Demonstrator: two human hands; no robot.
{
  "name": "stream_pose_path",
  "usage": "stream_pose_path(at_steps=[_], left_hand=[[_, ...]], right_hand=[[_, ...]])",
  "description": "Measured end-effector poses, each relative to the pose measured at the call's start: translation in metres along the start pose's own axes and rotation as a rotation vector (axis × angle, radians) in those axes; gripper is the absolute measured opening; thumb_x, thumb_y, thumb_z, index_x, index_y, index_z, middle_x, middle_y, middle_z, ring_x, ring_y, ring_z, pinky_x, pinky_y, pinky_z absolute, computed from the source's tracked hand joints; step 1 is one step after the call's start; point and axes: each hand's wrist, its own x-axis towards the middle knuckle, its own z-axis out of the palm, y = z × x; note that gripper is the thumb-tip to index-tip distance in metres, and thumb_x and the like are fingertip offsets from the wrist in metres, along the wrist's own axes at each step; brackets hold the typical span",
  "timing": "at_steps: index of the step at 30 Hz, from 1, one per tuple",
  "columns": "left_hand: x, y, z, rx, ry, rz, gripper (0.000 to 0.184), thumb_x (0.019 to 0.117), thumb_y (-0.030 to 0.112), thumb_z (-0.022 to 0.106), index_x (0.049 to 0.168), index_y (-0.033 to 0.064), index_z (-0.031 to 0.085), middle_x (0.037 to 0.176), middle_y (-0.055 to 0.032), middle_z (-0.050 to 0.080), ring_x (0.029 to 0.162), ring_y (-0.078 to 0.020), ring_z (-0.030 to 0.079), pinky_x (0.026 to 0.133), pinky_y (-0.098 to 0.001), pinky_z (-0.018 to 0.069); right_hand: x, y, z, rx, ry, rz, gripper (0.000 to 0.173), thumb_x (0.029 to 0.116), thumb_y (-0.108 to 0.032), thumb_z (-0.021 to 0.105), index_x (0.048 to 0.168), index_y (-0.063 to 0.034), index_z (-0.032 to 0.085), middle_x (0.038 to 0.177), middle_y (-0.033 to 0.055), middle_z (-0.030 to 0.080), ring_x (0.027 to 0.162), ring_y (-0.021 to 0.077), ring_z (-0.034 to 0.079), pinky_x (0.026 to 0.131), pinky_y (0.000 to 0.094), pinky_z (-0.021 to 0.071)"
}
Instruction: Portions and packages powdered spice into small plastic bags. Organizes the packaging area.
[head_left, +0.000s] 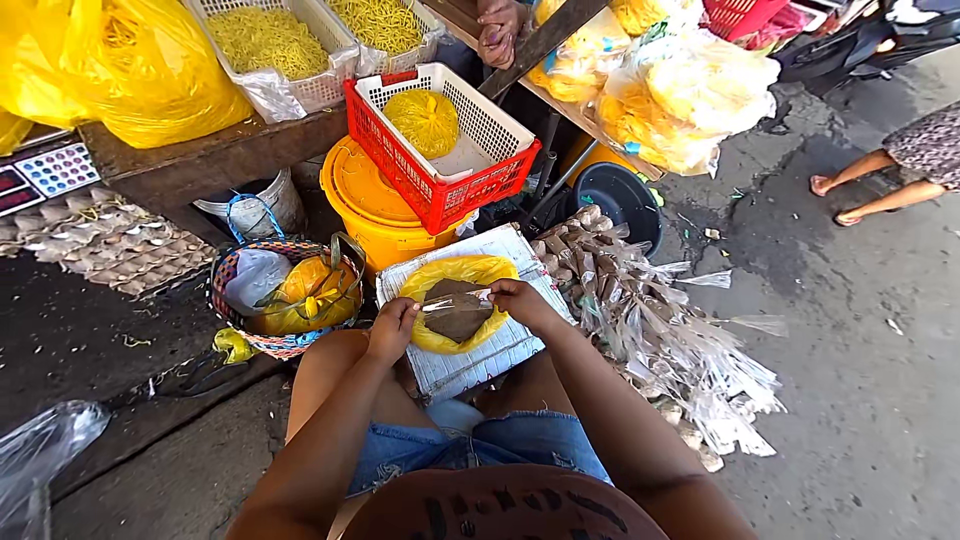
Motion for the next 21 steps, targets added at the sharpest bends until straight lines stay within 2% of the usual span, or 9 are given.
stream_pose_path(at_steps=[3, 4, 6, 8, 10, 13, 15, 17, 21], left_hand=[[-0.001, 0.002, -0.001, 0.025, -0.032, -0.028, 0.039, 0.1092, 0.024, 0.045, 0.12, -0.0058, 0.067, 0.123, -0.024, 0.066, 0.124, -0.034, 0.059, 0.112, -0.0452, 0.0423], [0.001, 0.005, 0.0, 0.023, -0.035, -0.036, 0.039, 0.1097, 0.023, 0.044, 0.122, -0.0066, 0.066, 0.124, -0.0252, 0.065, 0.126, -0.0355, 0.059, 0.113, -0.0464, 0.0417], [0.002, 0.008, 0.002, -0.015, -0.016, -0.037, 0.04, 0.1107, 0.021, 0.04, 0.121, -0.0085, 0.066, 0.123, -0.0267, 0.065, 0.124, -0.0361, 0.06, 0.112, -0.0475, 0.0424], [0.002, 0.007, 0.003, -0.082, 0.029, -0.031, 0.039, 0.111, 0.018, 0.039, 0.117, -0.0105, 0.066, 0.115, -0.0268, 0.067, 0.114, -0.0333, 0.064, 0.106, -0.0472, 0.0465], [0.002, 0.006, 0.001, -0.143, 0.071, -0.041, 0.038, 0.111, 0.017, 0.039, 0.111, -0.0086, 0.066, 0.102, -0.0208, 0.069, 0.098, -0.0237, 0.066, 0.094, -0.0414, 0.0508], [0.002, -0.002, -0.001, -0.212, 0.088, -0.062, 0.037, 0.1114, 0.018, 0.04, 0.106, -0.0055, 0.067, 0.091, -0.0119, 0.068, 0.086, -0.012, 0.064, 0.085, -0.032, 0.0522], [0.002, -0.007, -0.001, -0.234, 0.087, -0.059, 0.035, 0.1109, 0.018, 0.041, 0.103, -0.004, 0.067, 0.087, -0.0083, 0.066, 0.081, -0.0085, 0.063, 0.081, -0.0287, 0.0517], [0.002, -0.008, -0.002, -0.243, 0.098, -0.071, 0.034, 0.1105, 0.019, 0.043, 0.101, -0.0032, 0.067, 0.085, -0.007, 0.066, 0.08, -0.0072, 0.062, 0.08, -0.0277, 0.0513], [0.003, -0.006, -0.003, -0.267, 0.162, -0.11, 0.034, 0.1106, 0.019, 0.043, 0.1, -0.0045, 0.066, 0.086, -0.0077, 0.064, 0.079, -0.0069, 0.06, 0.079, -0.0268, 0.0498]], right_hand=[[0.008, -0.015, 0.024, -0.22, -0.064, -0.091, 0.028, 0.1024, -0.009, 0.053, 0.124, 0.0028, 0.067, 0.12, 0.0193, 0.068, 0.112, 0.0256, 0.065, 0.102, 0.0441, 0.0495], [0.008, -0.025, 0.03, -0.289, -0.062, -0.123, 0.029, 0.103, -0.01, 0.052, 0.125, 0.0009, 0.067, 0.121, 0.0194, 0.069, 0.115, 0.0282, 0.065, 0.103, 0.0472, 0.0487], [0.001, -0.046, 0.039, -0.427, -0.044, -0.186, 0.03, 0.1032, -0.012, 0.051, 0.126, -0.0034, 0.068, 0.123, 0.0181, 0.069, 0.118, 0.031, 0.065, 0.104, 0.0517, 0.0483], [-0.01, -0.064, 0.042, -0.554, -0.001, -0.282, 0.03, 0.103, -0.013, 0.05, 0.125, -0.0056, 0.07, 0.123, 0.0169, 0.069, 0.121, 0.0327, 0.063, 0.106, 0.0526, 0.0463], [-0.024, -0.077, 0.036, -0.628, 0.081, -0.375, 0.029, 0.1032, -0.015, 0.051, 0.122, -0.0068, 0.071, 0.12, 0.0161, 0.071, 0.12, 0.0345, 0.063, 0.103, 0.0544, 0.0452], [-0.037, -0.073, 0.017, -0.572, 0.237, -0.44, 0.026, 0.1019, -0.015, 0.054, 0.115, -0.004, 0.074, 0.113, 0.0168, 0.073, 0.112, 0.0348, 0.067, 0.099, 0.0545, 0.0497], [-0.04, -0.056, 0.002, -0.483, 0.328, -0.412, 0.025, 0.1015, -0.015, 0.056, 0.113, -0.0013, 0.073, 0.11, 0.0172, 0.073, 0.105, 0.0318, 0.07, 0.096, 0.0498, 0.0537], [-0.044, -0.037, -0.007, -0.38, 0.379, -0.291, 0.025, 0.1022, -0.015, 0.056, 0.116, 0.0002, 0.072, 0.11, 0.0173, 0.072, 0.1, 0.0282, 0.07, 0.093, 0.0451, 0.0549], [-0.042, 0.009, -0.002, -0.306, 0.367, 0.008, 0.025, 0.1037, -0.014, 0.054, 0.12, 0.0002, 0.068, 0.111, 0.0184, 0.071, 0.1, 0.0308, 0.069, 0.093, 0.05, 0.0533]])
